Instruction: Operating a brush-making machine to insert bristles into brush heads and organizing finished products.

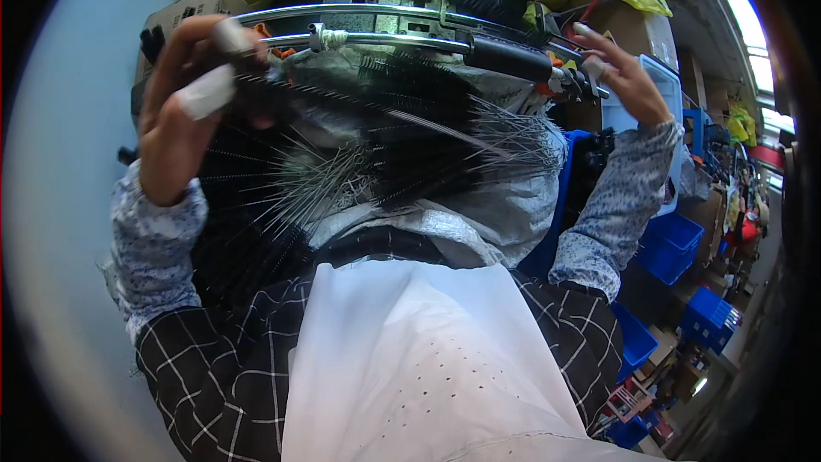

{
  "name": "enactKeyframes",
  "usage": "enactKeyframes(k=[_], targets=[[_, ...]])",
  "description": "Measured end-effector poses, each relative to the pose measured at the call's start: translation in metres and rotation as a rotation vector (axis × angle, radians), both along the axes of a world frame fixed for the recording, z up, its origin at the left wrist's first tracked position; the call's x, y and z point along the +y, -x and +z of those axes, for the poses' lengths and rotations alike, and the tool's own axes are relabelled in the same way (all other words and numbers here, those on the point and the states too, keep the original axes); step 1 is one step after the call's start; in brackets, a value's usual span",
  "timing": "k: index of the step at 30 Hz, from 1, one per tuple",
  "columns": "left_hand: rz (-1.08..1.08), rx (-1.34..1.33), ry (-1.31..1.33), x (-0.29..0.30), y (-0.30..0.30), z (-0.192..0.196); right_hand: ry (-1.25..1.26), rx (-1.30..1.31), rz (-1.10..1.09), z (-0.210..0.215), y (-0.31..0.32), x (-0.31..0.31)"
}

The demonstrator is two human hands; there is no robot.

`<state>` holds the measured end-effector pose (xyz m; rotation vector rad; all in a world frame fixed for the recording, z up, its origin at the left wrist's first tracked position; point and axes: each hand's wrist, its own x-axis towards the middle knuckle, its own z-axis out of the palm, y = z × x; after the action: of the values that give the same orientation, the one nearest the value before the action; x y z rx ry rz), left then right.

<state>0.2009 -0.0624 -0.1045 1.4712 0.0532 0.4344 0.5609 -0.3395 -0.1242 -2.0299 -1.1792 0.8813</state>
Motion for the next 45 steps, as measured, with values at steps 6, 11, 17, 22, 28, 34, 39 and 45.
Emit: enactKeyframes(k=[6,11,17,22,28,34,39,45], targets=[[-0.03,-0.035,0.124,-0.051,-0.043,-0.034,-0.257,-0.167,0.318,0.003,0.157,0.086],[-0.05,0.223,0.061,-0.037,0.006,-0.028,-0.421,-0.312,0.386,-0.023,0.153,0.098],[-0.696,1.287,-0.749,-0.018,0.104,-0.039,-0.066,-1.175,-0.128,-0.089,0.038,0.102],[-0.685,1.253,-0.404,-0.049,0.107,-0.055,0.045,-1.132,-0.147,-0.104,0.026,0.117],[-0.717,1.249,-0.457,-0.055,0.106,-0.058,0.038,-1.14,-0.1,-0.107,0.023,0.121],[-0.682,1.387,-0.566,-0.072,0.114,-0.06,0.068,-1.178,-0.084,-0.119,0.014,0.133],[-0.614,1.333,-0.437,-0.074,0.121,-0.071,0.11,-1.23,-0.062,-0.117,-0.007,0.136],[-0.475,1.069,-0.25,-0.072,0.149,-0.093,0.05,-1.236,-0.108,-0.126,-0.017,0.126]])
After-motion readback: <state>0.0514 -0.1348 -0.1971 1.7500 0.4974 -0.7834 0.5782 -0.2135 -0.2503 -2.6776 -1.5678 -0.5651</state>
